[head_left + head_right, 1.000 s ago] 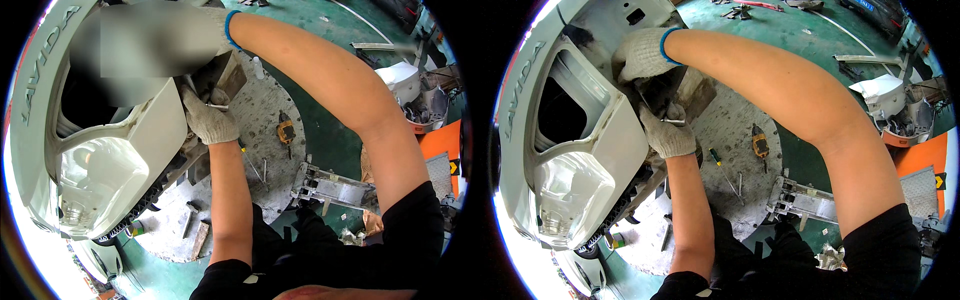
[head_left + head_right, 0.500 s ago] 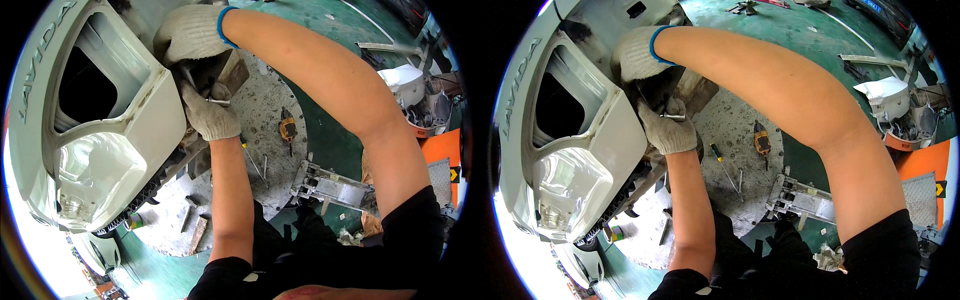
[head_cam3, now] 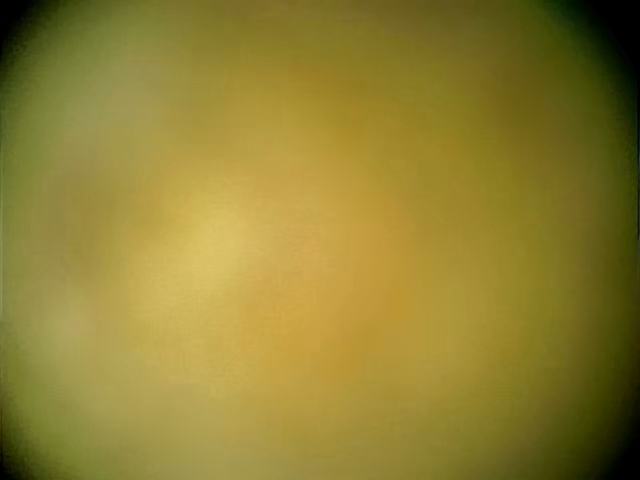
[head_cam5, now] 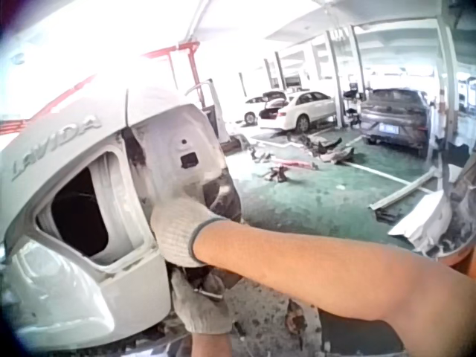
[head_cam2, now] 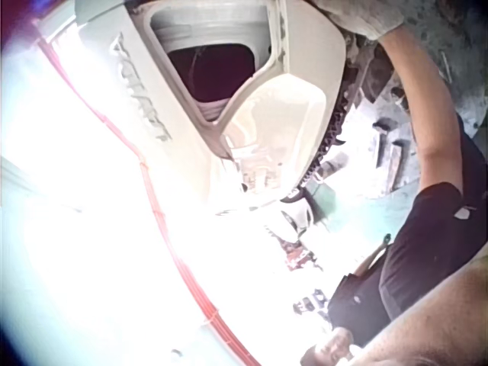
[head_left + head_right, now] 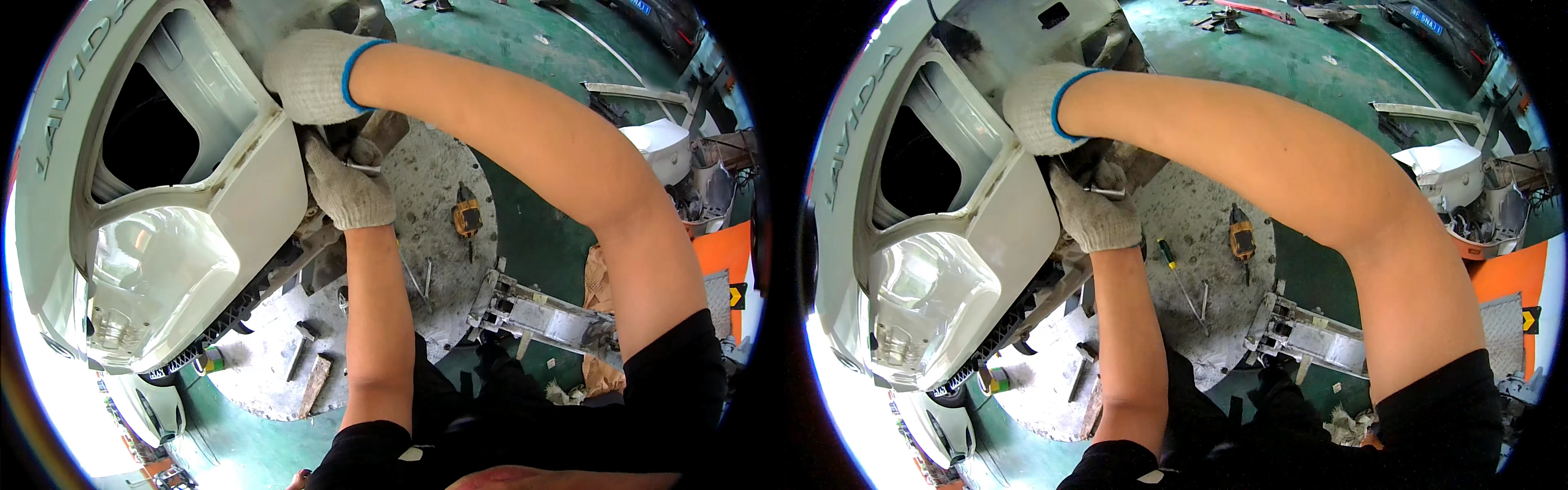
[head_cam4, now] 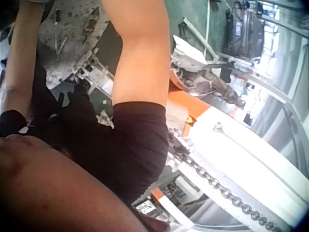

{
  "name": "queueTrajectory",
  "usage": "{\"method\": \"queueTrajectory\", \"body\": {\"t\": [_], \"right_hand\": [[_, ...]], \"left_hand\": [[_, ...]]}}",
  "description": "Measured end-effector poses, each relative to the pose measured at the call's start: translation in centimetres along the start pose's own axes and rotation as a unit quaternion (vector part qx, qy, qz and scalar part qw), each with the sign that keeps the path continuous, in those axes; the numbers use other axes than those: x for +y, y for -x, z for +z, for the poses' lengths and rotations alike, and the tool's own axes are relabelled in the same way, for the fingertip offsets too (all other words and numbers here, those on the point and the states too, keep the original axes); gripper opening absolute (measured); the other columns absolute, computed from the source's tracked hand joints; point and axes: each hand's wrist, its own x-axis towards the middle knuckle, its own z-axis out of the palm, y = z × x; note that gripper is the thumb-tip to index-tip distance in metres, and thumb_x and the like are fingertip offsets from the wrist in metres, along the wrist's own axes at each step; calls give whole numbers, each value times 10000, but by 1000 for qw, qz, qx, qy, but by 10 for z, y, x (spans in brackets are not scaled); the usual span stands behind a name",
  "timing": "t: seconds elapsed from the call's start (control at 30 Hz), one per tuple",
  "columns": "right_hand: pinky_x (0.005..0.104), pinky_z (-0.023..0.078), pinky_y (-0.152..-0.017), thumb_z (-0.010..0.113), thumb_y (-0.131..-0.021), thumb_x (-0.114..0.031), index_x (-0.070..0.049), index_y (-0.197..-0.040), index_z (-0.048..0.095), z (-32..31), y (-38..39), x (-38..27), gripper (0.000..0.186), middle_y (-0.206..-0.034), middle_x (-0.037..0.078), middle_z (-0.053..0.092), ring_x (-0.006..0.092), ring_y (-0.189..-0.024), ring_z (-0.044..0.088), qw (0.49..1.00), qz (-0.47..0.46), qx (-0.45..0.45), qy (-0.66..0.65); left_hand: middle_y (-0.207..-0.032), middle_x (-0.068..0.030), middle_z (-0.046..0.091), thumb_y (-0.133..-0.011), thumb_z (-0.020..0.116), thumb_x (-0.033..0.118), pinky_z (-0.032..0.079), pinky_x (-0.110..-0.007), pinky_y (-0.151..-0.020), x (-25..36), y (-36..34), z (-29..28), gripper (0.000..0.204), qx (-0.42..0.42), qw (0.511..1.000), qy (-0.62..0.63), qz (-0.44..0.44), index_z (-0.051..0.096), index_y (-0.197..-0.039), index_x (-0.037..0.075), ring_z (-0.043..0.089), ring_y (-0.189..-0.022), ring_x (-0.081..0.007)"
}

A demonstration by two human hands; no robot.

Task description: The person removes a damaged white car bumper, uses a power drill to detach fasteners, and then fits a replacement bumper onto the vehicle's front frame. They align the bumper, insert fasteners, and secure it in place while kneeling on the workshop floor.

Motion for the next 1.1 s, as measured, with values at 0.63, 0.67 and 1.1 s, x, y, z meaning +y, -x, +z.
{"method": "queueTrajectory", "body": {"t": [0.63, 0.67, 1.1], "right_hand": [[456, 559, -870, 611, -881, -211, 0, -937, 751, 17, 0, 12, 260, -913, 211, 723, 362, -900, 706, 998, 37, 37, -43], [457, 558, -872, 609, -882, -215, 1, -938, 750, 18, -2, 14, 264, -919, 215, 721, 366, -904, 704, 998, 19, 41, -42], [459, 571, -804, 637, -838, -164, 6, -867, 752, 10, -2, 11, 208, -856, 228, 718, 383, -838, 712, 999, 11, 18, -28]], "left_hand": [[-1052, -47, 662, -1037, 604, 328, 527, -325, -736, 0, 3, -1, 297, 30, 999, -10, -11, 617, -1225, 99, 602, -780, -152], [-1057, -47, 663, -1035, 608, 329, 527, -325, -732, 0, 3, -1, 298, 15, 1000, -4, -11, 617, -1224, 99, 601, -778, -151], [-1132, -49, 666, -1025, 627, 342, 545, -306, -739, 2, 4, 0, 347, -2, 1000, 8, -19, 608, -1267, 95, 631, -853, -152]]}}
